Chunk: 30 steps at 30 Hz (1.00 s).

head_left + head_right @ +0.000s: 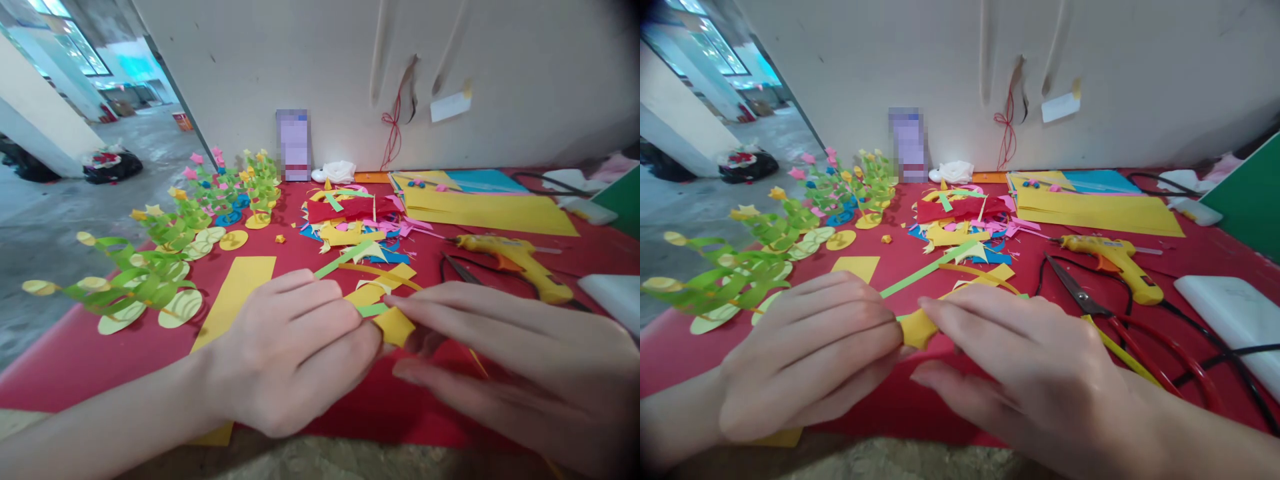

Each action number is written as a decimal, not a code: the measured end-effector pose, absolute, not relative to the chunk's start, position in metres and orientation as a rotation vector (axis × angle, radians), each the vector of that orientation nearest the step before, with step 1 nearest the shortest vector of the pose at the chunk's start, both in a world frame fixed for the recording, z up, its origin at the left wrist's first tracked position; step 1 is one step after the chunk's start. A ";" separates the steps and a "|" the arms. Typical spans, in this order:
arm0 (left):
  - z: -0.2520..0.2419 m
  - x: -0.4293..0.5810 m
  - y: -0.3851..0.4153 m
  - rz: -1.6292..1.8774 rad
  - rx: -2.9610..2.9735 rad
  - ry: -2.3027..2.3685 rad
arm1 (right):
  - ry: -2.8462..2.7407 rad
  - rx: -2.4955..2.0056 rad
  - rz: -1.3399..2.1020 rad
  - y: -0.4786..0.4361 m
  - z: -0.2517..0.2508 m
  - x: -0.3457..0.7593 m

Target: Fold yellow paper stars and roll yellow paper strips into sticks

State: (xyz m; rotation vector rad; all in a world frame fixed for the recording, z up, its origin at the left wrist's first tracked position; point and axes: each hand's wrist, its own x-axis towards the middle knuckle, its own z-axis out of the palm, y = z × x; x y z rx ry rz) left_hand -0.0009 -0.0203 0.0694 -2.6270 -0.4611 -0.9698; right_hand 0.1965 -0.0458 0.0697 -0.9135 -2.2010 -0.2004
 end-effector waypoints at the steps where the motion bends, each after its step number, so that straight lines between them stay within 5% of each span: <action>1: 0.069 0.000 -0.020 -0.968 -2.633 -0.461 | -2.202 -0.921 -0.219 -0.046 0.070 0.196; 30: 0.072 0.002 -0.015 -0.818 -2.581 -0.442 | -2.374 -0.895 -0.210 -0.043 0.065 0.203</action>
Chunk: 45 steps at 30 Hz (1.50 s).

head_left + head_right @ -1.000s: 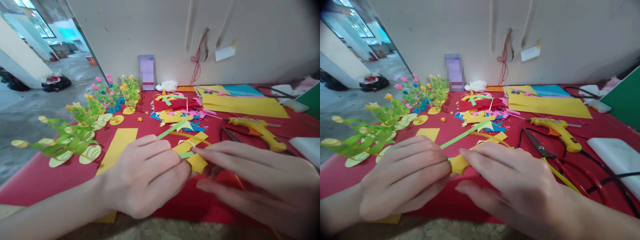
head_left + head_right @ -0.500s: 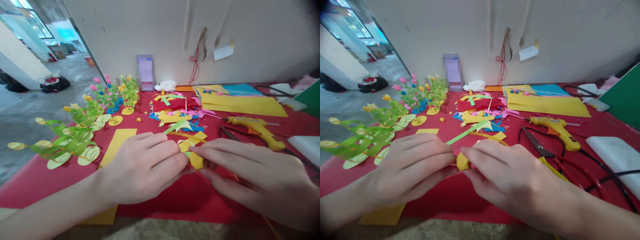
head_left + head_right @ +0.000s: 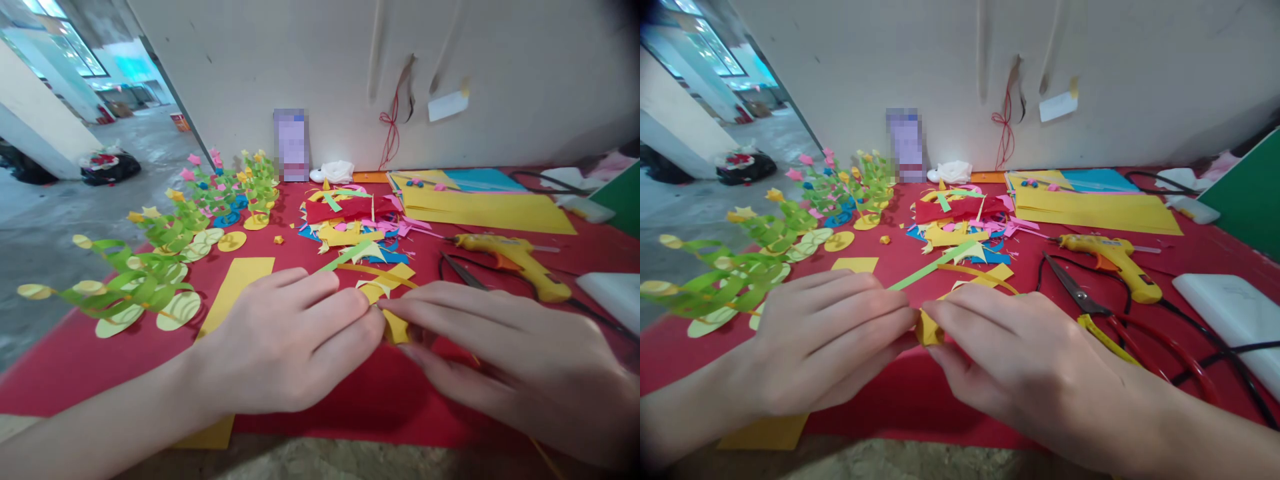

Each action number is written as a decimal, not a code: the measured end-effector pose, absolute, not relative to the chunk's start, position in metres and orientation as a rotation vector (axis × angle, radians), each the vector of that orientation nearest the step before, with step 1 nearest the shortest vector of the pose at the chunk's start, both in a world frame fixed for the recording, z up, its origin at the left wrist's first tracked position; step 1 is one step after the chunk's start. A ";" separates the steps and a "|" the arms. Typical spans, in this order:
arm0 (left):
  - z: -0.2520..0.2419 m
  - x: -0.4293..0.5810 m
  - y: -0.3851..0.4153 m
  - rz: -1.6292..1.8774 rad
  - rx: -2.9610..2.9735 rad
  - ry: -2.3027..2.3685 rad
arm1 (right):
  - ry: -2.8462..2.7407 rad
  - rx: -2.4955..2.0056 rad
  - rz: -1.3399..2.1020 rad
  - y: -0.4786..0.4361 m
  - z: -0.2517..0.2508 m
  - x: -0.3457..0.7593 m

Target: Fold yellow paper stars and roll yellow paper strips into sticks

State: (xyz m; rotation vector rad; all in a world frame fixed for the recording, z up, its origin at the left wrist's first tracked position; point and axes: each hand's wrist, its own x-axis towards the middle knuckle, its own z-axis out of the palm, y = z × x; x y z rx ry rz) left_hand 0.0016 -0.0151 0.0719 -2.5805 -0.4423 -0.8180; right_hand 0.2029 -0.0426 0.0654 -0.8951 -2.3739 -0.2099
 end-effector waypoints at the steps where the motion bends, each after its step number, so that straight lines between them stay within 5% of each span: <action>1: 0.071 0.002 -0.015 -0.817 -2.570 -0.441 | -2.369 -0.898 -0.211 -0.042 0.065 0.202; 29: 0.073 0.002 -0.022 -0.906 -2.870 -0.419 | -2.589 -0.709 -0.184 -0.036 0.069 0.206; 36: 0.073 -0.001 -0.018 -0.661 -3.026 -0.289 | -2.703 -0.684 -0.066 -0.034 0.062 0.215; 45: 0.067 -0.001 -0.023 -0.990 -2.766 -0.530 | -2.405 -0.811 -0.186 -0.036 0.072 0.207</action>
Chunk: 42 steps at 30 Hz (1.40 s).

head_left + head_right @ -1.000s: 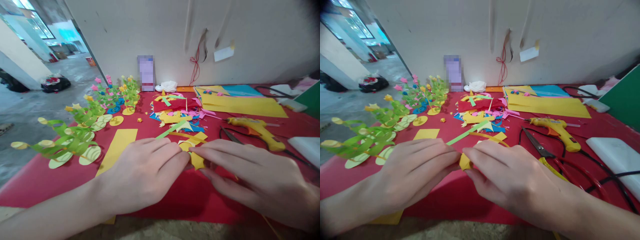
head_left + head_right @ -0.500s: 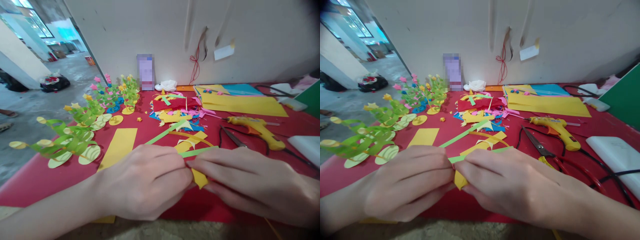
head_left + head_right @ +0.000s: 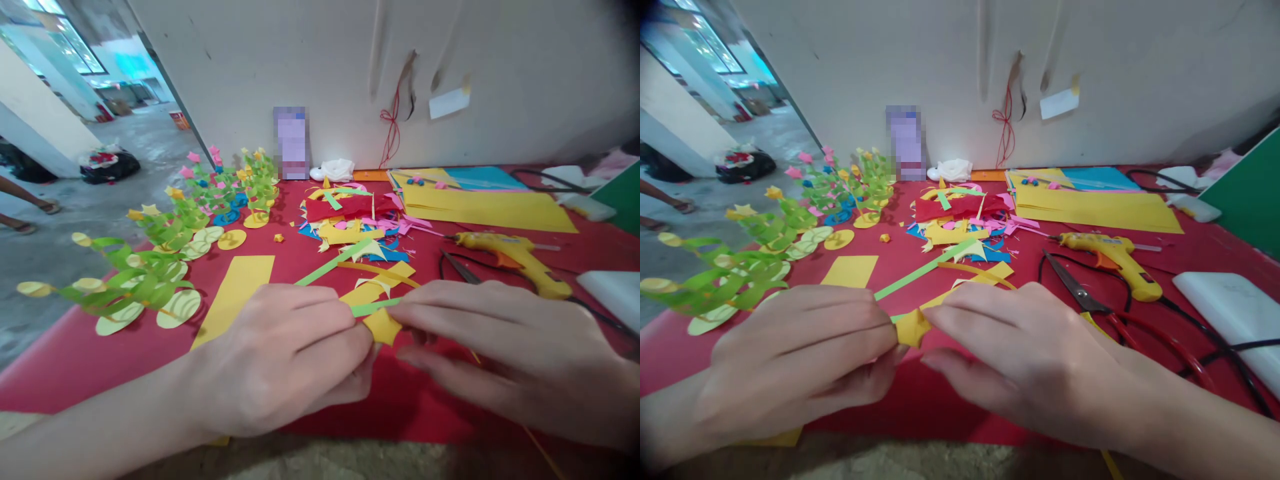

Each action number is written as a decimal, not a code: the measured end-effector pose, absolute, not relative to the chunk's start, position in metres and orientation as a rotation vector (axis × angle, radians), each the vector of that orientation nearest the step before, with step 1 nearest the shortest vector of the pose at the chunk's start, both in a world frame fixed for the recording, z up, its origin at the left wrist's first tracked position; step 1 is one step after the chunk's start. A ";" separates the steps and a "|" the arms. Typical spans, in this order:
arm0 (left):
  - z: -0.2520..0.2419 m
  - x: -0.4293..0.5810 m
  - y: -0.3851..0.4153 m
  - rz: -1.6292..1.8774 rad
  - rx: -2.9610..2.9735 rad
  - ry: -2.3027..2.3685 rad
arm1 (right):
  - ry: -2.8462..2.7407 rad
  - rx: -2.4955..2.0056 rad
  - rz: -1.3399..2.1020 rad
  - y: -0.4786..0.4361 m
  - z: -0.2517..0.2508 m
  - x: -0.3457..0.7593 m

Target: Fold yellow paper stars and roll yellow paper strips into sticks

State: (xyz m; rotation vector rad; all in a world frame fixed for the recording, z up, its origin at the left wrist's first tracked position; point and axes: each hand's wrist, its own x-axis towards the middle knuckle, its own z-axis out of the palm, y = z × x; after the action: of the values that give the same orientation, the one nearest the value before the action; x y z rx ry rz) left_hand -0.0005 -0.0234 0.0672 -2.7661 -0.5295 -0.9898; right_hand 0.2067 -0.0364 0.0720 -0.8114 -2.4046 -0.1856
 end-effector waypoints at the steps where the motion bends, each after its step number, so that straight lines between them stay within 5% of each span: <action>1: 0.068 0.000 -0.023 -0.966 -2.761 -0.527 | -2.396 -0.825 -0.228 -0.038 0.071 0.207; 10: 0.071 0.002 -0.015 -0.905 -2.888 -0.437 | -2.403 -0.863 -0.508 -0.038 0.068 0.208; 42: 0.066 0.007 -0.016 -0.590 -3.029 -0.422 | -2.773 -0.704 -0.290 -0.044 0.054 0.221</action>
State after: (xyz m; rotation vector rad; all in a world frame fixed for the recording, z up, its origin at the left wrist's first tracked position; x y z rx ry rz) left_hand 0.0071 -0.0163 0.0657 -3.0292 -0.4221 -0.5901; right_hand 0.2209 -0.0439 0.0536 -0.7038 -2.7728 -0.2898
